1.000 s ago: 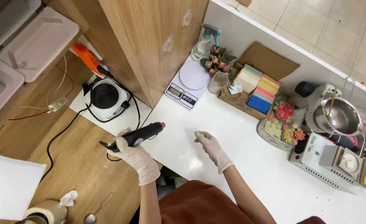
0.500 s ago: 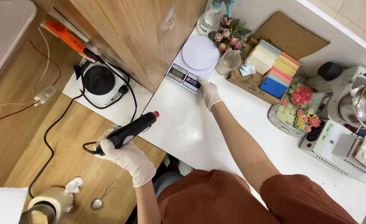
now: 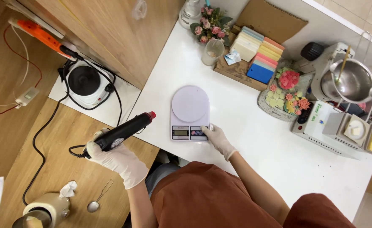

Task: Cleaning wax from a hot plate, digital scale, and work surface using wipes and a heat gun.

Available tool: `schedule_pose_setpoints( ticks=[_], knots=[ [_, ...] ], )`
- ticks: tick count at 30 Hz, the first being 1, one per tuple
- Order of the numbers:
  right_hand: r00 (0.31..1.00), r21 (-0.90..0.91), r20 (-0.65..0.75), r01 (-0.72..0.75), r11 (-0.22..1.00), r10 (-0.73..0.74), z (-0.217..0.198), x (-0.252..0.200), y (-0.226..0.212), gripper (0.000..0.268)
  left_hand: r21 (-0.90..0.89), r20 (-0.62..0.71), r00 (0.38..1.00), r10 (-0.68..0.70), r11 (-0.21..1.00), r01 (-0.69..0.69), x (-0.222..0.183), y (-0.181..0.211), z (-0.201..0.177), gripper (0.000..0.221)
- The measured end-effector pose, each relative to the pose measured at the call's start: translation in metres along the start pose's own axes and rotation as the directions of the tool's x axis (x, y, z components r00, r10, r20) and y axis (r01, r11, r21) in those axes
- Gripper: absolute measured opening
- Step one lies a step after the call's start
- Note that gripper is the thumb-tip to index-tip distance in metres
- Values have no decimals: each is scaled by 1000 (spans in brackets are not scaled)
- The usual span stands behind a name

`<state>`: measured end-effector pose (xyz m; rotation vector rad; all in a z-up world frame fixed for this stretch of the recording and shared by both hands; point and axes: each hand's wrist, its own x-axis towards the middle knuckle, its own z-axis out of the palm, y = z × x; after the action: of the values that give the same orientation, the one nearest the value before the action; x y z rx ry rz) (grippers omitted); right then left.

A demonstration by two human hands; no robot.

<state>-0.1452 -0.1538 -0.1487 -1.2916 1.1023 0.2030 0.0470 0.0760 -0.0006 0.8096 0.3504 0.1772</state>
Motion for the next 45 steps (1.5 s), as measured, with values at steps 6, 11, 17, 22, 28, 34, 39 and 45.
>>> schedule_pose_setpoints(
  ticks=[6,11,17,22,28,34,39,45],
  knots=[
    [973,-54,-178,-159,986,147,-24,-67,38,53,157,69,997,-42,987,31,-56,-28,8,38],
    [959,-457,-276,-74,886,-62,-37,-104,23,60,282,200,934,-297,930,235,-107,-51,27,41],
    [901,-426,-377,35,904,-213,-76,-109,53,63,396,455,848,-272,915,81,-140,-83,41,39],
    [896,-486,-303,147,861,-324,-114,-125,81,45,441,448,846,-287,895,70,-168,-109,65,39],
    [904,-387,-300,176,905,-304,-139,-143,104,39,431,471,849,-238,902,15,-177,-129,78,38],
    [900,-294,-340,174,940,-273,-151,-147,106,45,436,504,836,-217,900,-29,-166,-143,78,39],
    [821,-348,-460,184,919,-339,-154,-154,94,35,470,453,860,-236,883,-5,-150,-144,89,40],
    [890,-51,-456,0,999,-23,-140,-170,52,39,424,403,889,-219,905,31,-126,-145,92,41]
  ],
)
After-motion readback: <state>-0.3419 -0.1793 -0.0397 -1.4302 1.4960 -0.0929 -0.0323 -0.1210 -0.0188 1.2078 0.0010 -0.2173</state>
